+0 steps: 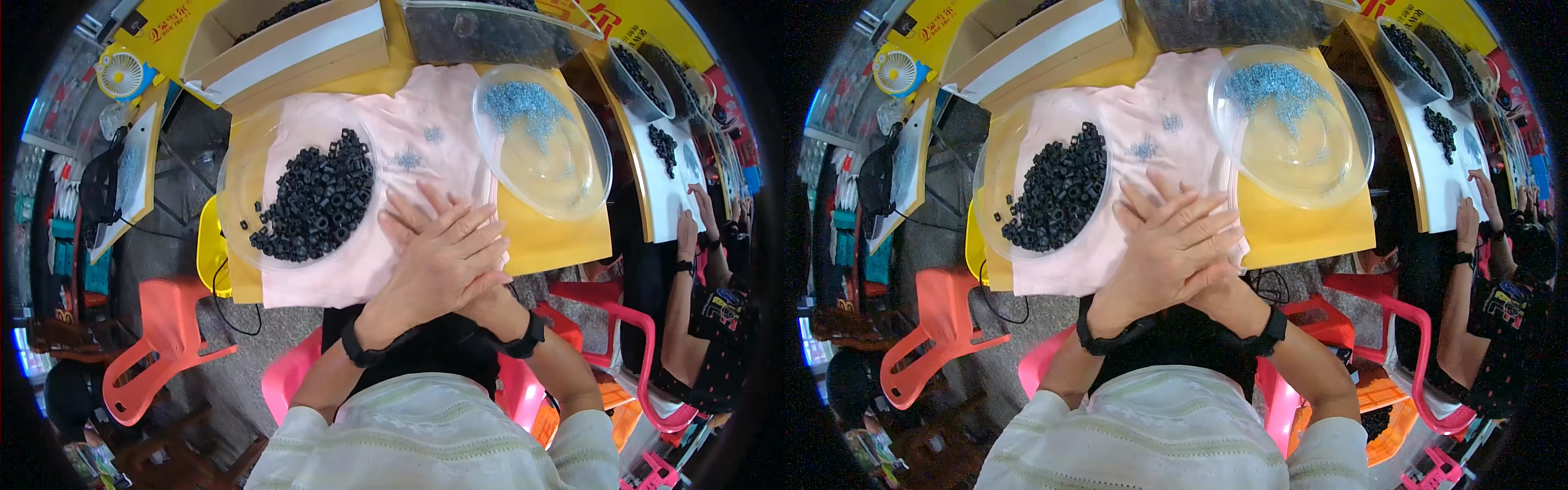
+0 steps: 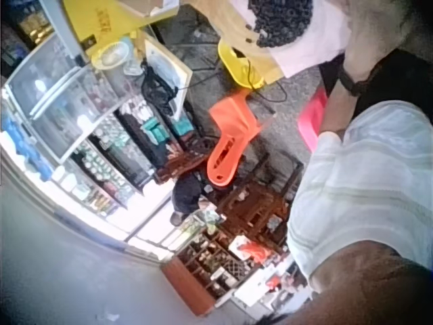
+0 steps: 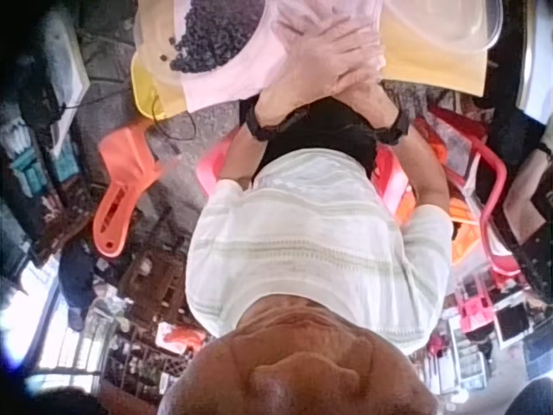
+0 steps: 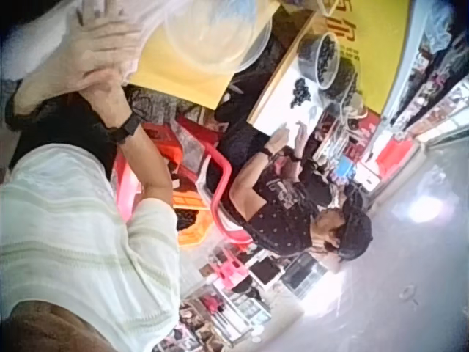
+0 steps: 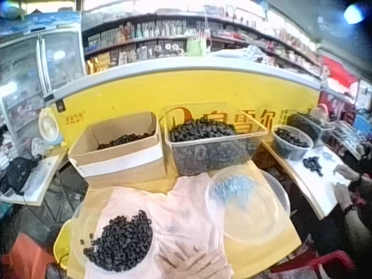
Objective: Manually press small black plastic parts together to assemble a component.
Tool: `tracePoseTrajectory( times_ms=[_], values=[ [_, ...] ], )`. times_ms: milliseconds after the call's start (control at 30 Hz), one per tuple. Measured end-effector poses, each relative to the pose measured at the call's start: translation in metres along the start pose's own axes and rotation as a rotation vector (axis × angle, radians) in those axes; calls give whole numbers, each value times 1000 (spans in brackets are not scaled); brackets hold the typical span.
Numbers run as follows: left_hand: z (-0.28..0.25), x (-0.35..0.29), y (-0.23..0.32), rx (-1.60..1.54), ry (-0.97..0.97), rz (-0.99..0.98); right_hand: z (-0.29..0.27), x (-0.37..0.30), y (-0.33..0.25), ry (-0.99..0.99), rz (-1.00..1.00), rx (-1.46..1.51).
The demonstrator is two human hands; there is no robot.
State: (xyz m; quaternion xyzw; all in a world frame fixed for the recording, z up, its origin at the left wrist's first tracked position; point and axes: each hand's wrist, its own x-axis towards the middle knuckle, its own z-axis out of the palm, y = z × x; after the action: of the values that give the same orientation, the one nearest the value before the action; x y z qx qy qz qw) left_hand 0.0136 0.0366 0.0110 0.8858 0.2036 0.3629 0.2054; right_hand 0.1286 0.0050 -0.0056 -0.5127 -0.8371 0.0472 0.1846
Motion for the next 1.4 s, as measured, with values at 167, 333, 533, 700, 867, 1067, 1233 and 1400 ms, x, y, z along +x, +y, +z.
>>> tracePoseTrajectory(
  times_ms=[167,333,533,700,867,1067,1233,1400],
  values=[
    [5,-13,-1,21,24,-53,-3,1,1,-46,28,67],
    [-17,-14,0,106,224,-143,-1,3,5,-70,69,211],
    [-10,-51,19,-91,478,-527,-7,5,1,14,160,93],
    [-18,-26,24,71,262,-244,-4,5,6,10,83,94],
    [1,-4,9,11,29,-56,2,6,8,30,25,82],
    [15,-10,-1,48,-65,-30,5,12,6,17,21,77],
    [15,-14,-3,61,-86,-45,2,8,-2,-1,35,78],
    [14,-13,-4,71,-111,-70,4,8,-4,-18,43,86]
  ],
)
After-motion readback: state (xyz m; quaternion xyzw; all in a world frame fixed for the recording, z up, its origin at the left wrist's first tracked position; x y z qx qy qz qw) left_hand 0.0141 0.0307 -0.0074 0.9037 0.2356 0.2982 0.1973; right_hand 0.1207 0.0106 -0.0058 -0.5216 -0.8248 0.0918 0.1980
